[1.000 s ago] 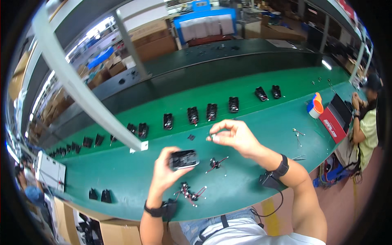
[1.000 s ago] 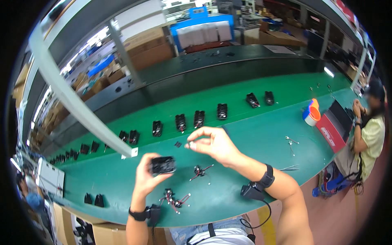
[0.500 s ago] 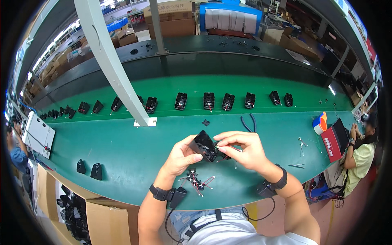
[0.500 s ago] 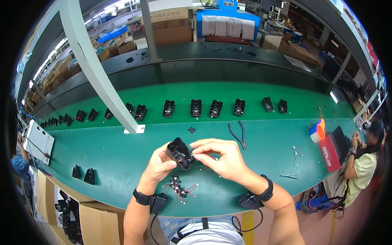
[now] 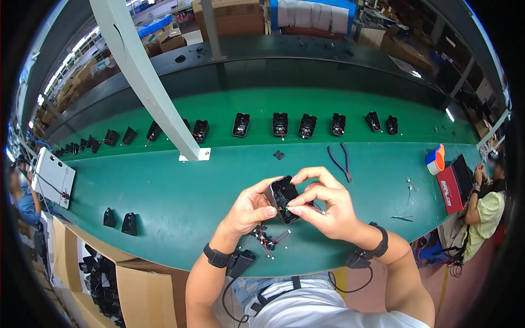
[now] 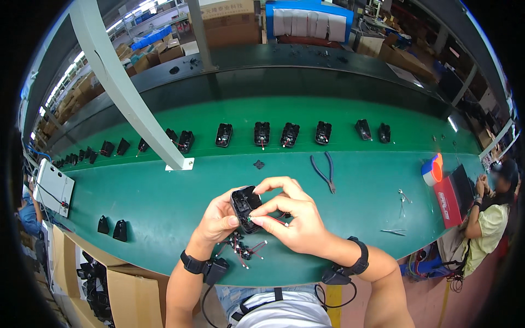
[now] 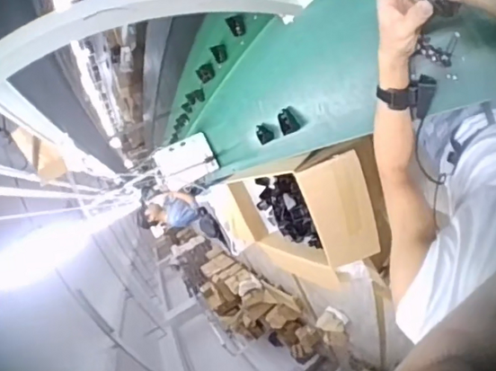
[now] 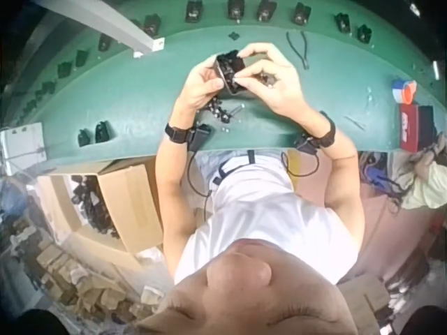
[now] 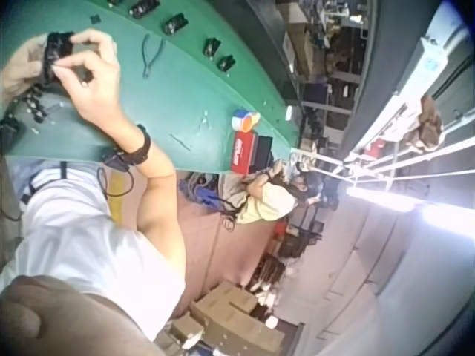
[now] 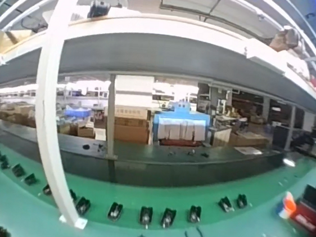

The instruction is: The person assembles small black electronic devices on a green workbench. They pick up a device housing, insert a small circuit board with wires, and place the completed unit on the table. The person repeats this process for multiple units, retrieving housings from a cardboard box and components from the table.

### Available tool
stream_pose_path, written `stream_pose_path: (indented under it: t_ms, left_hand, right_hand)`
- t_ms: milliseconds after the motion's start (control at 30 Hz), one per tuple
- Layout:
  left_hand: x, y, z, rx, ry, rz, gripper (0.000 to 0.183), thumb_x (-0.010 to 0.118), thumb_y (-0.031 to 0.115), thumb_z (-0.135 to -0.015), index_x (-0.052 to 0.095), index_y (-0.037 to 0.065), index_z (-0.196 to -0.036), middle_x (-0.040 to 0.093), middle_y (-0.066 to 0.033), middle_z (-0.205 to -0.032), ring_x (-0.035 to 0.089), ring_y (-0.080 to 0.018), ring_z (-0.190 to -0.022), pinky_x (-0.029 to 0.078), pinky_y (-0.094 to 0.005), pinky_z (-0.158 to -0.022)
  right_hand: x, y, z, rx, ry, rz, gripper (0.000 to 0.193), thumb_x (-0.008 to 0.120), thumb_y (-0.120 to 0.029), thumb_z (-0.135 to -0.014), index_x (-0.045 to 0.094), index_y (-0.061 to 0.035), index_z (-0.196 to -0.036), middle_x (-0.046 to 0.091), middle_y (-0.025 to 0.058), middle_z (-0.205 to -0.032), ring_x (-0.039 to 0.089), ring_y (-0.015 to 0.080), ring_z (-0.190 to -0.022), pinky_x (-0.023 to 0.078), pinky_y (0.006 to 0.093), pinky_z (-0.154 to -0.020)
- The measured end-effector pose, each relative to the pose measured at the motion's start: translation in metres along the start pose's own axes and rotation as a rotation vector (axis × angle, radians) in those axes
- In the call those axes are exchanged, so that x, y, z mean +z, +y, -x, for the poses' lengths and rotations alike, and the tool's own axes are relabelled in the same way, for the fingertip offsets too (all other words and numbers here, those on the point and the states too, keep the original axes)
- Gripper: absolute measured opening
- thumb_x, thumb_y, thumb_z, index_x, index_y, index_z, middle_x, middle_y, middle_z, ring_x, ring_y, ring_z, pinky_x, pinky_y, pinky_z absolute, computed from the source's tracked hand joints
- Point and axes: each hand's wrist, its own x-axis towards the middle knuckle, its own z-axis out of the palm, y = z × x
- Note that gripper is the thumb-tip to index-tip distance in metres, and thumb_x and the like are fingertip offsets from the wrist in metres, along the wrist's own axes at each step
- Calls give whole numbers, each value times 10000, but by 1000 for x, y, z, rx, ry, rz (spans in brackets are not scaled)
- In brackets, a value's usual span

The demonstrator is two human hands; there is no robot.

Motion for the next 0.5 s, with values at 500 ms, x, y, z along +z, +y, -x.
stream_pose_path:
  t_ms: [500]
  left_hand:
    - [5, 7, -7, -11, 93, -77, 646, 732, 104, -912, 418, -61, -1452, 636, -157, -1269, 642, -220, -1142, 504, -359, -1015]
  right_hand:
    - [-9, 6, -7, -180, -175, 130, 179, 781, -56, -756, 741, -28, -928, 539, 192, -1421, 497, 409, -1304, 470, 476, -1010]
